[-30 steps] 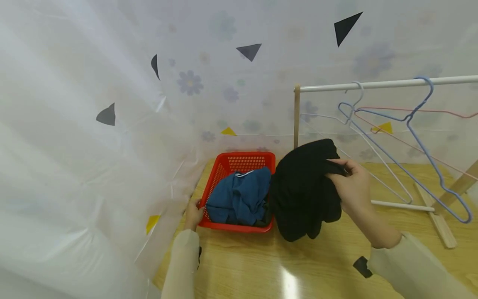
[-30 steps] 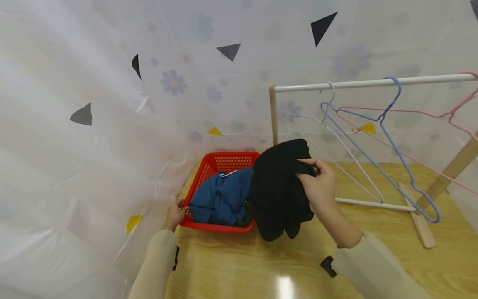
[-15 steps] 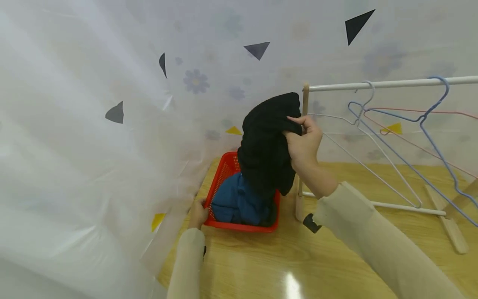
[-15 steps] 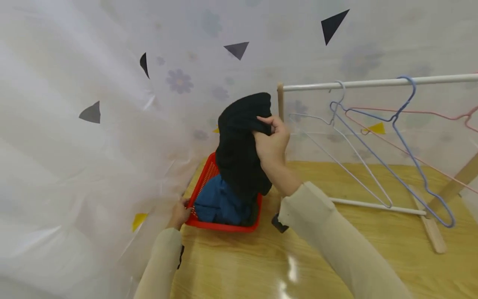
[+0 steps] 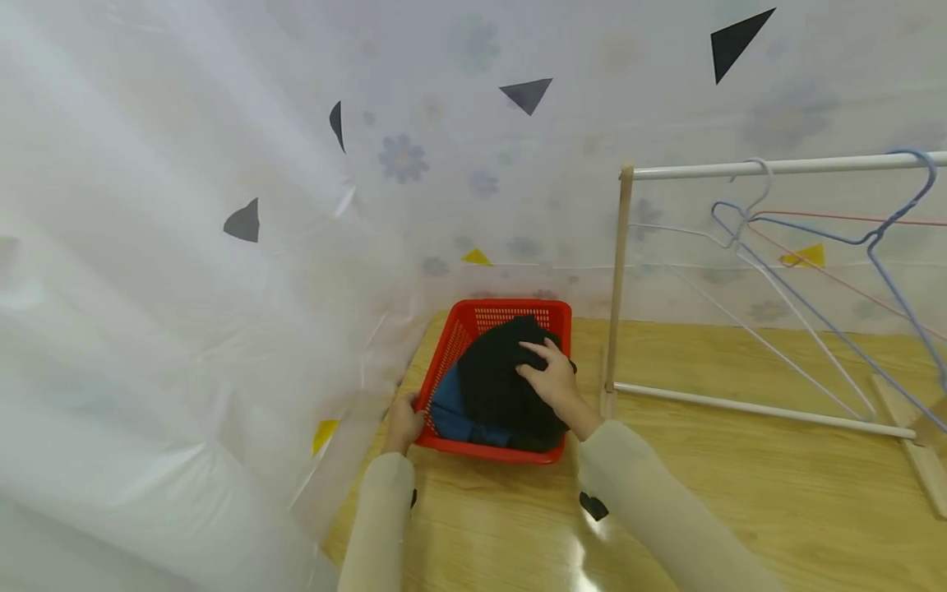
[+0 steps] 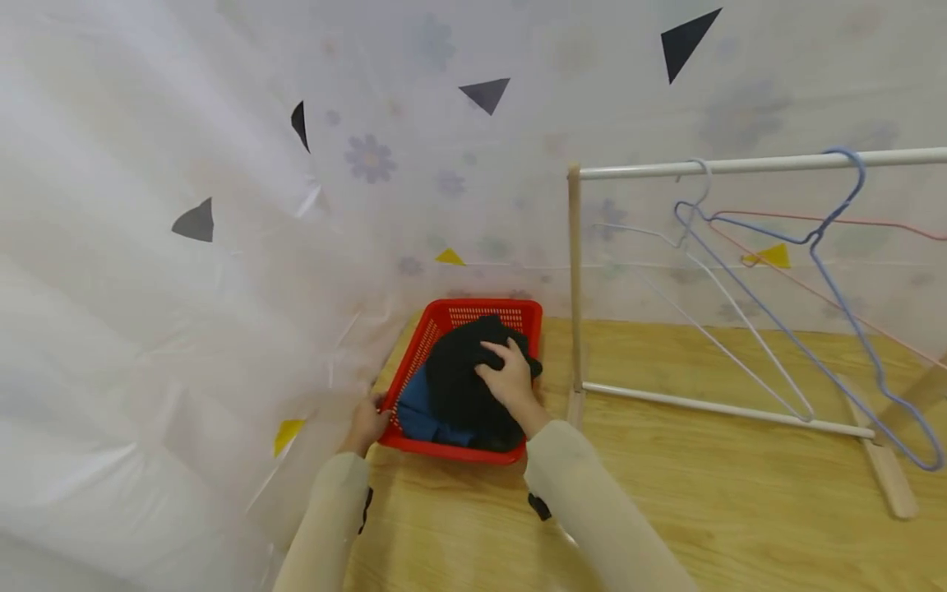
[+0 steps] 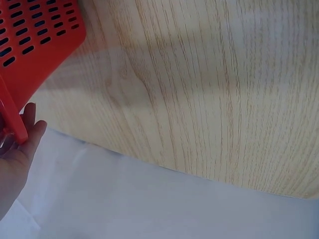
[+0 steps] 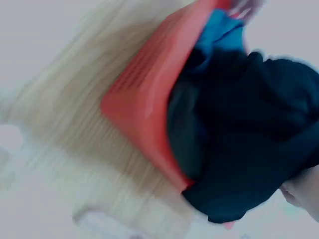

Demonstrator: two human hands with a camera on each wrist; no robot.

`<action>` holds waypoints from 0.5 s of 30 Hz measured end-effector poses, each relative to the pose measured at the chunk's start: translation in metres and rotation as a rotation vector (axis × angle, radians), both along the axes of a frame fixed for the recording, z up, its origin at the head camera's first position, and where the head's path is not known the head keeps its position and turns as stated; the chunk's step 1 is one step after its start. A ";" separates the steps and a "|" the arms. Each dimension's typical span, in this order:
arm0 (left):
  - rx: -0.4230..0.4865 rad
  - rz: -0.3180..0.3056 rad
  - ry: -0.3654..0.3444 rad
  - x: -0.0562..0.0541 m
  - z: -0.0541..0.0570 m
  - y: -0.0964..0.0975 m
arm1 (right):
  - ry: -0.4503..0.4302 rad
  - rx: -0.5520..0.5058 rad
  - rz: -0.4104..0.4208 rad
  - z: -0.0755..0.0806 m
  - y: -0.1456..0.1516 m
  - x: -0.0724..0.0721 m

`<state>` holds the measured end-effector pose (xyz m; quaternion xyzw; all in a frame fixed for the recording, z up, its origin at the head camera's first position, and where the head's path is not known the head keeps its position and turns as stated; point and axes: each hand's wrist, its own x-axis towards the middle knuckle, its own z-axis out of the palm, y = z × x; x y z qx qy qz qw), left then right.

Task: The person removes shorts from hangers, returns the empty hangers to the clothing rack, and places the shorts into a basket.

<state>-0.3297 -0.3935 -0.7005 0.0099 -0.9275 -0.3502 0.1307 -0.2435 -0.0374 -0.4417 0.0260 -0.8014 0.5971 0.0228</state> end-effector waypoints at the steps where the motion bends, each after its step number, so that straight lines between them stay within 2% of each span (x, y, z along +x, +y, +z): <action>1: 0.008 0.002 -0.014 0.002 0.003 0.003 | -0.008 0.068 0.075 -0.004 0.002 0.001; 3: 0.030 0.000 -0.006 0.008 0.013 0.009 | 0.025 0.157 0.174 -0.008 0.004 0.003; 4: 0.044 -0.012 -0.012 0.020 0.035 0.017 | 0.064 0.190 0.194 -0.009 0.004 0.004; 5: 0.056 -0.017 -0.028 0.025 0.043 0.021 | 0.111 0.221 0.200 -0.009 0.004 0.005; 7: 0.058 -0.040 -0.021 0.026 0.046 0.021 | 0.239 0.283 0.173 -0.009 0.003 0.007; 8: 0.047 -0.046 0.002 0.026 0.043 0.020 | 0.309 0.322 0.149 -0.009 0.002 0.009; 10: 0.032 -0.033 0.007 0.019 0.030 0.014 | 0.456 0.412 0.097 -0.010 0.001 0.013; 11: 0.019 -0.019 0.014 0.004 0.003 0.003 | 0.529 0.456 0.070 -0.012 0.000 0.016; 12: 0.009 -0.009 0.031 -0.004 -0.012 -0.004 | 0.596 0.492 0.047 -0.013 -0.001 0.018; 15: -0.001 0.034 -0.012 -0.030 -0.057 -0.024 | 0.739 0.575 0.006 -0.022 -0.002 0.025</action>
